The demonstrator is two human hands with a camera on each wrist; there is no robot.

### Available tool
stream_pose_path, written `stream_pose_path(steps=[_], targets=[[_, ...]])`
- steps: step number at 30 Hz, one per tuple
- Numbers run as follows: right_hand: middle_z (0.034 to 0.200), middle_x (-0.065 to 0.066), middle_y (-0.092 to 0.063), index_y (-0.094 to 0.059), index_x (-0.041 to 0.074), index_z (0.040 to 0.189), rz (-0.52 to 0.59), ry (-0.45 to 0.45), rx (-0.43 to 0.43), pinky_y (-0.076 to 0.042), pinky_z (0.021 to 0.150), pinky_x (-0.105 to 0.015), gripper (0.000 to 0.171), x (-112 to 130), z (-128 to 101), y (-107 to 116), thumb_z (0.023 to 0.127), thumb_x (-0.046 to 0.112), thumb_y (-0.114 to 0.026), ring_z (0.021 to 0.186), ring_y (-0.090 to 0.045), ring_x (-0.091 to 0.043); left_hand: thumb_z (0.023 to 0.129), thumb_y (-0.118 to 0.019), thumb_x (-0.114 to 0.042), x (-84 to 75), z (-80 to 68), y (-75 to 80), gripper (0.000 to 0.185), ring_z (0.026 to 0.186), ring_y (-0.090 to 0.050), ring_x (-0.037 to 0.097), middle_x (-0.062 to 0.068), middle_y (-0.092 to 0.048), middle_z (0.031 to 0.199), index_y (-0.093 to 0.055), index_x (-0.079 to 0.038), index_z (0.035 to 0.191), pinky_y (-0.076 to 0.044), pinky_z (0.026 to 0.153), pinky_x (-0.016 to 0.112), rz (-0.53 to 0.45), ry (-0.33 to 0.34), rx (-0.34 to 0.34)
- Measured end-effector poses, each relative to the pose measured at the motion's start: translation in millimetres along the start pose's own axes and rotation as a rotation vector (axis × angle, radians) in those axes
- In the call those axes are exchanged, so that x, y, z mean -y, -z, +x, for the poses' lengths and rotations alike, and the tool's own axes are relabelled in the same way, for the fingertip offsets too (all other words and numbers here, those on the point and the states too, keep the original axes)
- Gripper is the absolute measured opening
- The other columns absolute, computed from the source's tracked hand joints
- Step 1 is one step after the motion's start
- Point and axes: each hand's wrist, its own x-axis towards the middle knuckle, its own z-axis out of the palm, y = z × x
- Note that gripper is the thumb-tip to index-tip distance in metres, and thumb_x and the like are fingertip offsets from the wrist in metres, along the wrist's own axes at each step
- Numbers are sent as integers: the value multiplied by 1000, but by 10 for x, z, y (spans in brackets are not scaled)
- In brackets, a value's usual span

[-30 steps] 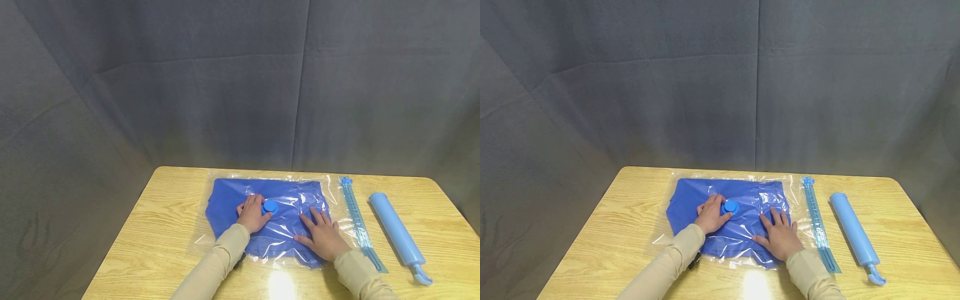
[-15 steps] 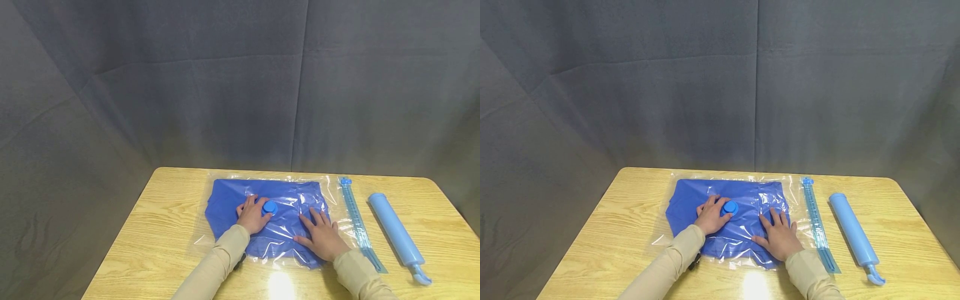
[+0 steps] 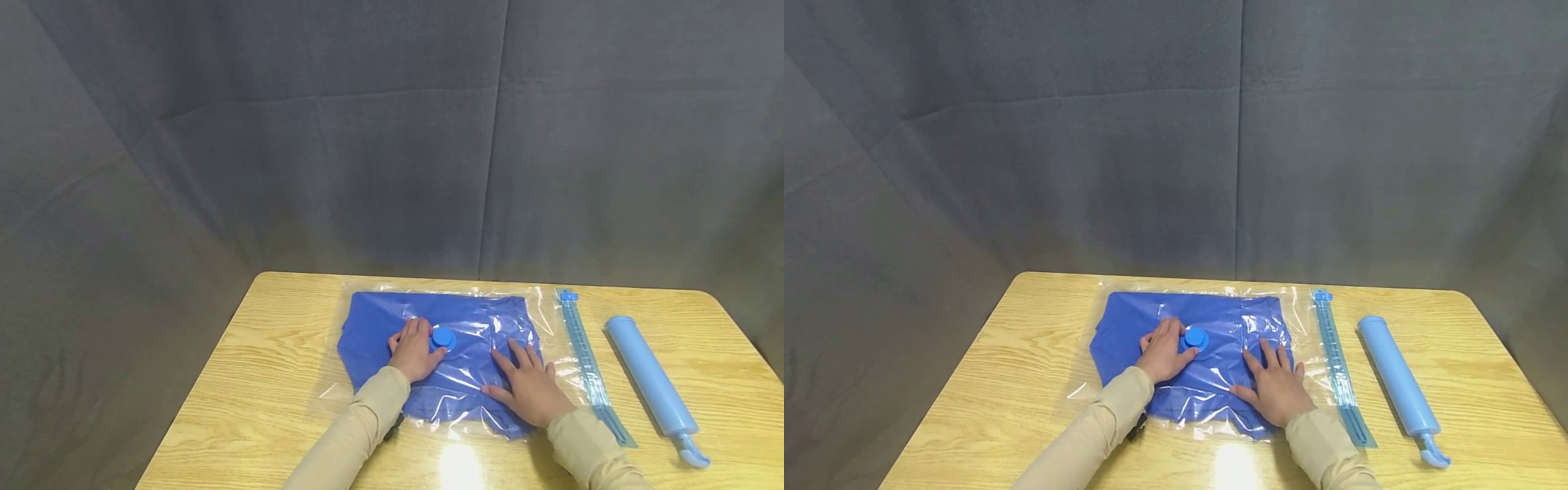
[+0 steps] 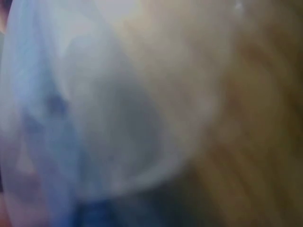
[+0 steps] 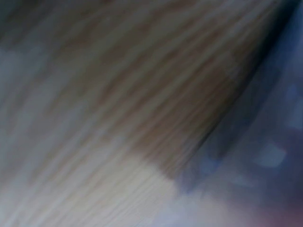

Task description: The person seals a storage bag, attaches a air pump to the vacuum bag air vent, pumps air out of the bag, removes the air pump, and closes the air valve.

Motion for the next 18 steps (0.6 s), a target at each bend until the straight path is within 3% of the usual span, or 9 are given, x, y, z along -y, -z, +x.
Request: stream_pose_path(steps=[6, 12, 15, 18], targets=[[149, -31, -32, -50, 7, 139, 1, -3, 0, -24, 96, -81, 71, 7, -1, 10, 88, 55, -60, 133, -27, -61, 87, -70, -33, -4, 9, 0, 33, 130, -45, 30, 10, -53, 110, -48, -10, 96, -33, 101, 53, -1, 14, 4], [149, -32, -32, -50, 7, 140, 1, -7, 5, -24, 96, -81, 70, 7, -4, 5, 88, 54, -60, 133, -27, -61, 86, -71, -33, -17, 8, 5, 34, 108, -50, 24, 6, -49, 100, -45, -12, 91, -33, 99, 52, -12, 23, 5], [149, -32, -32, -50, 7, 140, 2, -5, 2, -24, 96, -82, 71, 2, -3, -3, 88, 54, -60, 133, -27, -61, 85, -72, -33, -20, 9, -1, 35, 102, -50, 23, 6, -47, 98, -44, -12, 91, -33, 98, 51, -13, 25, -1], [149, -32, -32, -50, 7, 140, -1, -4, 1, -24, 96, -81, 71, 2, 0, -3, 88, 55, -60, 133, -28, -61, 84, -73, -32, -19, 8, -2, 37, 107, -51, 24, 7, -50, 104, -46, -11, 99, -33, 98, 52, -24, 23, -13]])
